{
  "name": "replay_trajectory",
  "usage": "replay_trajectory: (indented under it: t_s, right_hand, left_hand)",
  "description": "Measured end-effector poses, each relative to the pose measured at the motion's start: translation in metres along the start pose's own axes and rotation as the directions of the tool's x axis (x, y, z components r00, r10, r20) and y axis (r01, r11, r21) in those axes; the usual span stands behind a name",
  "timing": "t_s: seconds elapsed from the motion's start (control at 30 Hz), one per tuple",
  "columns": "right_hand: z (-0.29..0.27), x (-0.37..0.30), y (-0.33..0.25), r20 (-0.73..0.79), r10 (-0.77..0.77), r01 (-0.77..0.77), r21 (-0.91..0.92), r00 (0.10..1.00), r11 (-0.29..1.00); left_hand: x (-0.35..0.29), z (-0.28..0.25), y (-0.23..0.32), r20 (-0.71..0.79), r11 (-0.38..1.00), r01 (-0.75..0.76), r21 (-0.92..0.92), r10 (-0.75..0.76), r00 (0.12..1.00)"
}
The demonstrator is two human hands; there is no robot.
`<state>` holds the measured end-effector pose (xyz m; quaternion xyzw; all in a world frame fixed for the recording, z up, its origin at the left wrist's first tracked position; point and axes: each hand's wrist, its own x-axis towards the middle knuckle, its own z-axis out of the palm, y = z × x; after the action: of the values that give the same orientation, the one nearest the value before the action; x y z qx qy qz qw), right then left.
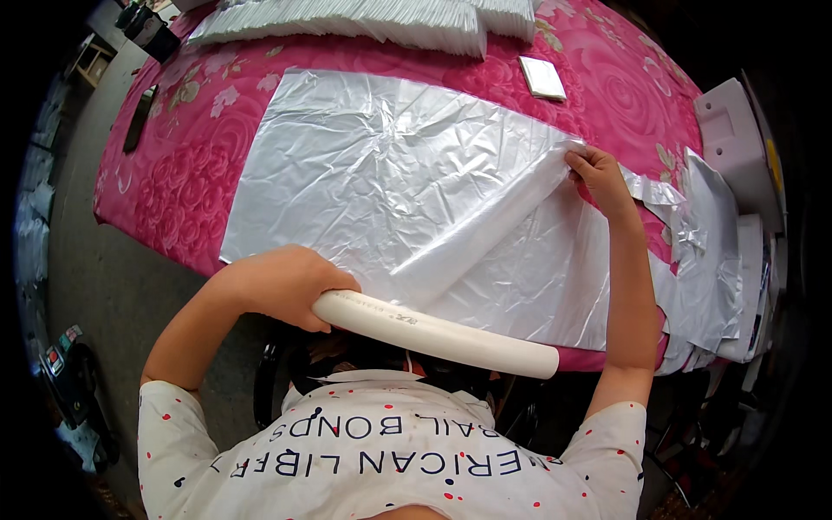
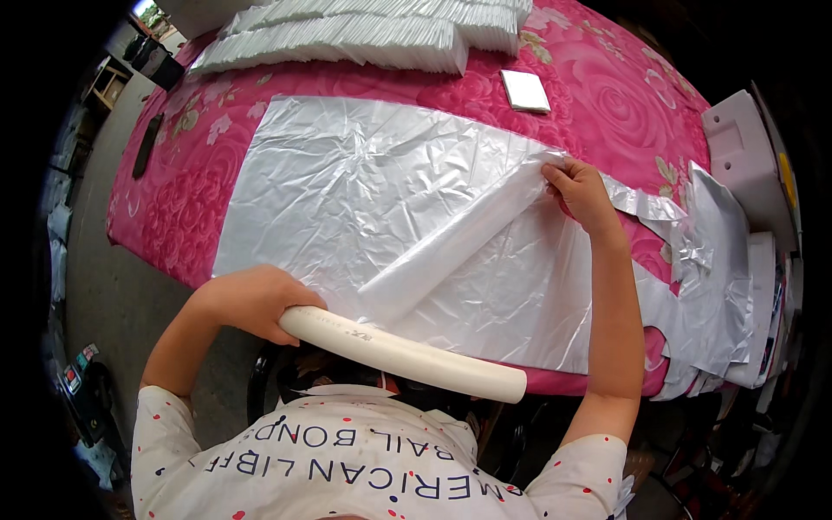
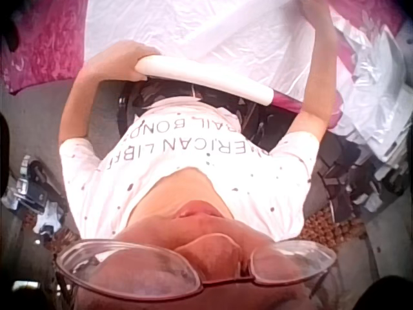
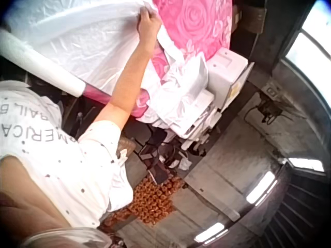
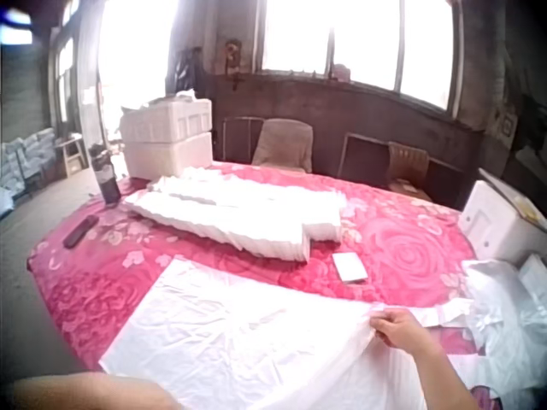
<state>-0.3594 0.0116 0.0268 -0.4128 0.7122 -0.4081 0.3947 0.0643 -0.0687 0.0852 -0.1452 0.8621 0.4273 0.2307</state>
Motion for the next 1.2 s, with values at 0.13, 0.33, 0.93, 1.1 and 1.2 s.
replay_trajectory:
  t_s: [0.13,0.33,0.93,1.1,1.2]
  right_hand:
    - [0.033,0.011,-0.020,0.095,-0.038,0.042,-0.035,0.995,0.999]
    - [0.030,0.022,-0.014,0.149,0.043,-0.022,-0.142,0.988,0.990]
    - [0.130,-0.148,-0.040,0.231,-0.417,0.471,-0.555,0.879,0.686]
    - [0.102,-0.143,-0.022,0.024,-0.382,0.300,-0.667,0.924,0.682]
    - [0.053,-0.123,0.003,-0.223,-0.398,0.090,-0.769,0.890,0.632]
  left_hand:
    - [0.051,0.000,0.017,-0.424,0.913,-0.153,0.377,0.318,0.848]
    - [0.076,0.038,0.009,-0.214,0.637,-0.520,0.570,0.726,0.654]
    - [0.082,0.126,0.031,-0.314,0.799,-0.191,0.570,0.427,0.848]
    - [0.079,0.127,0.034,-0.332,0.792,-0.180,0.584,0.435,0.837]
    - [0.078,0.123,0.034,-0.323,0.815,-0.221,0.536,0.440,0.838]
